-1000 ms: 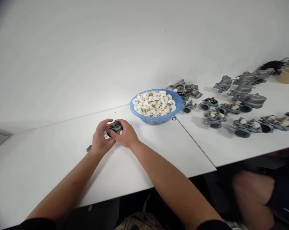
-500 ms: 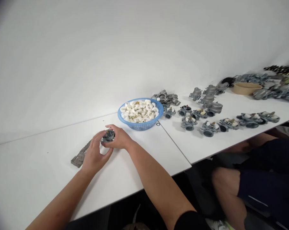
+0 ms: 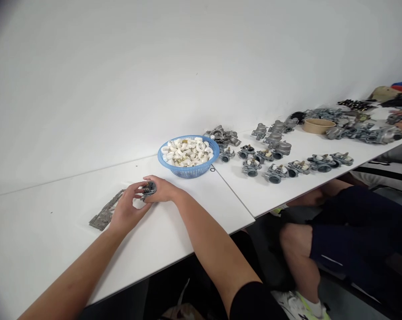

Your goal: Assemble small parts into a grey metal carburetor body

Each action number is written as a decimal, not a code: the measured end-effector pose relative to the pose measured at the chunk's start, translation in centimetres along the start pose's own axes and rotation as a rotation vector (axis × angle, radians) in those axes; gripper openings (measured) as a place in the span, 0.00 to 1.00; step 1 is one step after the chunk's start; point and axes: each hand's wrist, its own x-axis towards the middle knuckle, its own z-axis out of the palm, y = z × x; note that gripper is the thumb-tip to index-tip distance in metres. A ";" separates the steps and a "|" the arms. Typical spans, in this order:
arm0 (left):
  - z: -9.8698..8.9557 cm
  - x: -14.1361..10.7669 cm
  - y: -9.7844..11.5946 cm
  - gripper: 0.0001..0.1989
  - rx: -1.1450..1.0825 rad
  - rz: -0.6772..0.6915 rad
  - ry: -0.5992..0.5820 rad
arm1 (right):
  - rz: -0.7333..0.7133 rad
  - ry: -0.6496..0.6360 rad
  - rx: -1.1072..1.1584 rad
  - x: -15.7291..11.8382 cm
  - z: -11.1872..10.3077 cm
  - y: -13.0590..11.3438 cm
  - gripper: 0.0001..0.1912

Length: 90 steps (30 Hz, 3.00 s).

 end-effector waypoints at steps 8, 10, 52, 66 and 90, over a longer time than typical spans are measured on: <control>0.2 0.3 -1.3 0.26 0.108 0.057 0.071 | -0.026 -0.050 0.083 0.6 -0.1 0.8 0.45; 0.5 0.3 -1.7 0.31 0.165 0.081 0.093 | -0.006 -0.017 0.035 0.6 -0.1 0.9 0.50; 3.3 4.0 -3.7 0.40 -0.431 -0.210 -0.088 | -0.341 0.568 -0.819 1.4 -10.0 -4.4 0.13; 2.3 3.9 -3.4 0.36 -0.468 -0.214 -0.195 | -0.522 0.444 -0.265 -1.7 -0.5 -1.6 0.20; 2.5 3.4 -3.2 0.35 -0.492 -0.210 -0.218 | -0.207 0.176 0.643 -1.6 -1.5 -1.3 0.21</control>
